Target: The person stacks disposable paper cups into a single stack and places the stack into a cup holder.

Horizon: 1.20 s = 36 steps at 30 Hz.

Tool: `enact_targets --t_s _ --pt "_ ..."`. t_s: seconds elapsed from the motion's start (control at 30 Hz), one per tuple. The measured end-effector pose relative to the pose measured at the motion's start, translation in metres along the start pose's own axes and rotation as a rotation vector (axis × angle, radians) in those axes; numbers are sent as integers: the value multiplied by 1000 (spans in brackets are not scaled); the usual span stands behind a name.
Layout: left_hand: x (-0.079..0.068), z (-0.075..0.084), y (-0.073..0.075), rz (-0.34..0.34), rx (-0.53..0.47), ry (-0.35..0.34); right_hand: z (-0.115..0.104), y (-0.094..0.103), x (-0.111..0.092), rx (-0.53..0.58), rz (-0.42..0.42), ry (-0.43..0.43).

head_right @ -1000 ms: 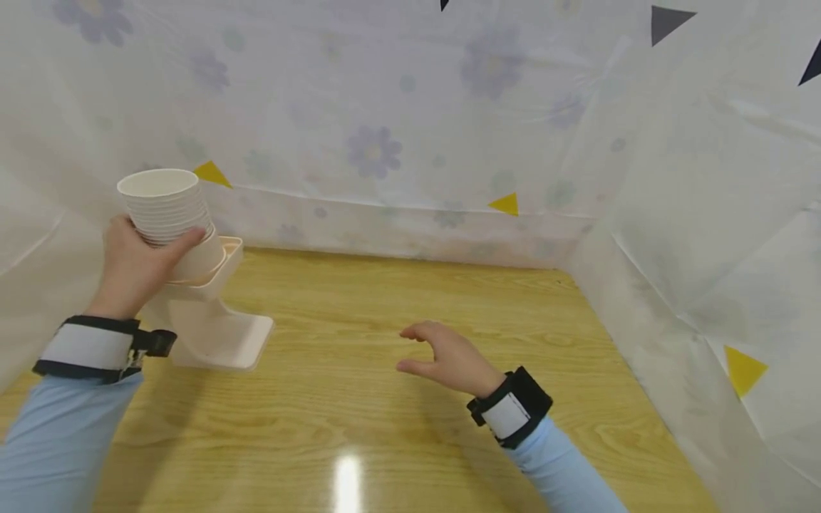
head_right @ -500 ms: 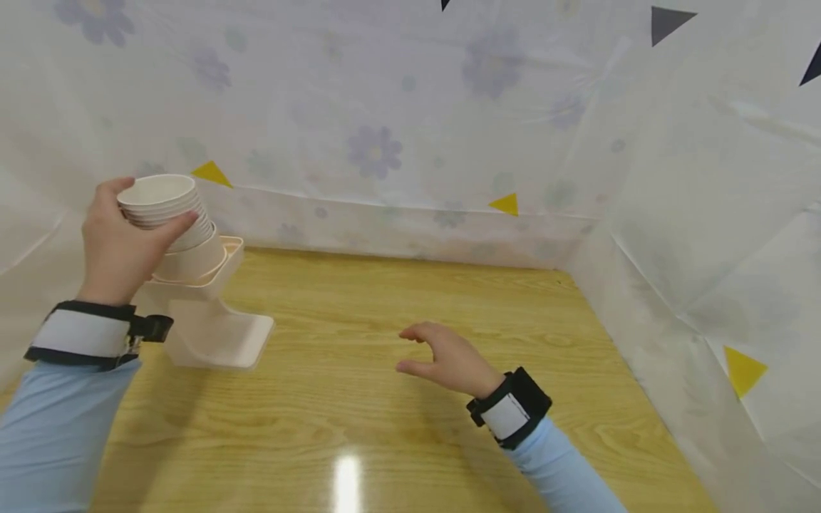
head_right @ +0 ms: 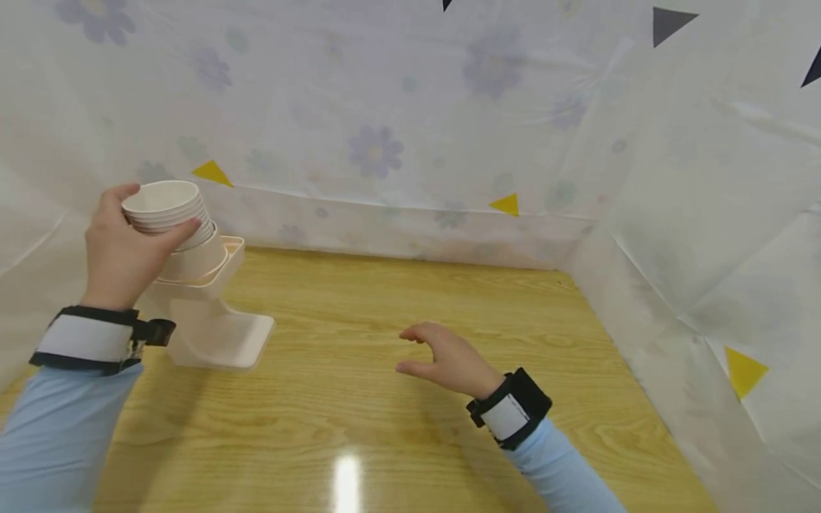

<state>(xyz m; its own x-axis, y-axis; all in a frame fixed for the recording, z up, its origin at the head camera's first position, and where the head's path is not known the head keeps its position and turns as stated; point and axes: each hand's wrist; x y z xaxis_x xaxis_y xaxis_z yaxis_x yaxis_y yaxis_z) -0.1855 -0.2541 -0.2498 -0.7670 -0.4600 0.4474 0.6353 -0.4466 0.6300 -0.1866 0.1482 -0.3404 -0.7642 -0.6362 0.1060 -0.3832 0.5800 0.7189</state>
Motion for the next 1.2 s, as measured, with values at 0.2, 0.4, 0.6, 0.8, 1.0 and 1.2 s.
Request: enact_targets --t_s 0.2,0.4,0.6,0.8,1.0,1.2 --pt "-2 -2 0 0 20 2 0 -1 0 0 -7 -4" --pt "-6 -4 -4 -1 -14 30 -1 0 -1 -2 -12 -12" --pt "-9 -5 -10 4 -40 20 -2 0 -1 2 -14 -19" --pt "-9 -7 -14 25 -38 14 0 0 0 6 -14 -20" --pt "-8 -9 -13 22 -18 23 3 0 1 12 -16 -21" --pt "-9 -7 -12 18 -15 37 4 0 2 9 -12 -9"
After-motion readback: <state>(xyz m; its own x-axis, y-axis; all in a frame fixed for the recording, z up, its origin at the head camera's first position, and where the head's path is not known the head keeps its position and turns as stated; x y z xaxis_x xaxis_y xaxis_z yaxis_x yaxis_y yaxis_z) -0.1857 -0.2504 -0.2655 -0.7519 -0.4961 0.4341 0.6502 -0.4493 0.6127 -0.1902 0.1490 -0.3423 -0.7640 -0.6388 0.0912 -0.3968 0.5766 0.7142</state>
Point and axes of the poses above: each hand's wrist, its own x-axis towards the middle knuckle, its own y-axis out of the back of the hand, z = x × y, and after that the axes turned 15 degrees about x, right-handed
